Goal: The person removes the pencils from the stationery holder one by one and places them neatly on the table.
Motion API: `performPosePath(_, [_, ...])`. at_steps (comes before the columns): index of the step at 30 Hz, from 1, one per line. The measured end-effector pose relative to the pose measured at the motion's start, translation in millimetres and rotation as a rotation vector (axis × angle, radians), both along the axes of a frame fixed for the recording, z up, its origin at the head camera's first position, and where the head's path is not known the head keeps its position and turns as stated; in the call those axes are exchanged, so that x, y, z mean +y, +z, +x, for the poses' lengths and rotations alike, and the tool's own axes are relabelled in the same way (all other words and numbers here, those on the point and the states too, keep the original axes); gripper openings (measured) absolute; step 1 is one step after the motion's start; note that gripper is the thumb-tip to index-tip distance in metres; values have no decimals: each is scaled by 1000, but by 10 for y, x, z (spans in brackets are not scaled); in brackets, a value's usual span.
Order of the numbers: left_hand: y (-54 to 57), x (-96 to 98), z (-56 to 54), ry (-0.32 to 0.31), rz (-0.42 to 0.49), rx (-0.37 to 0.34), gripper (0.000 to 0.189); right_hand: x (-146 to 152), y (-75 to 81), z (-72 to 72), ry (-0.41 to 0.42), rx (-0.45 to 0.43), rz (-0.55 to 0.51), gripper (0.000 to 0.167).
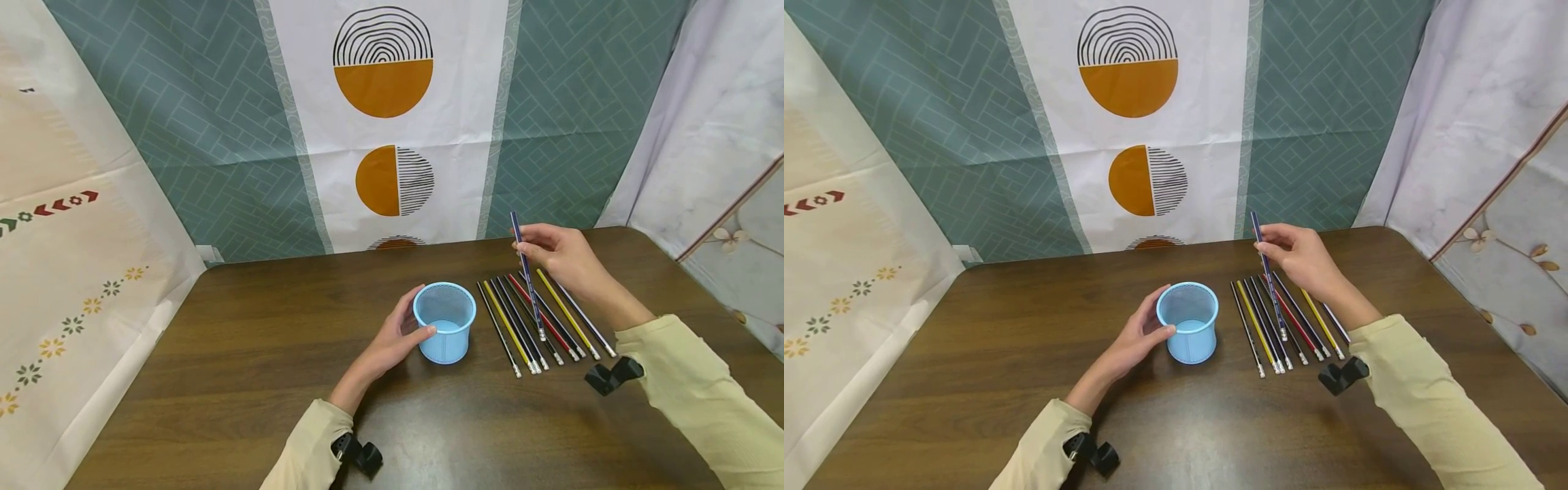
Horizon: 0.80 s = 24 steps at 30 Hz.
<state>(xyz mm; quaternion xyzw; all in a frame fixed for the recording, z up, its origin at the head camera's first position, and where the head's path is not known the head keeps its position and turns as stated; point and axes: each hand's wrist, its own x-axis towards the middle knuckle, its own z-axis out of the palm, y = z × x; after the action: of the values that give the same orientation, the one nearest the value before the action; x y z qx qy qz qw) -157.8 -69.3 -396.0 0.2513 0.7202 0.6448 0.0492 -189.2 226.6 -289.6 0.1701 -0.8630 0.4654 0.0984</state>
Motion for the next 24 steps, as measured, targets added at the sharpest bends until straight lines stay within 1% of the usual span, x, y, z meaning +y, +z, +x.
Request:
performPosePath(6, [-2,-1,-2,2,-2,-2,70,50,-22,-23,-17,-21,53,31])
performPosePath(9, [5,-1,7,5,-5,-4,70,83,-48,-50,-21,-39,62,33])
performPosePath(13, [11,4,11,4,-3,-7,69,151,-92,-105,-33,-52,91,35])
performPosePath(20, [13,4,12,13,-9,-8,71,318,-163,-190,-71,-57,179,38])
performPosePath(24, [15,3,7,7,-4,-10,71,413,-217,-237,-96,-71,198,39])
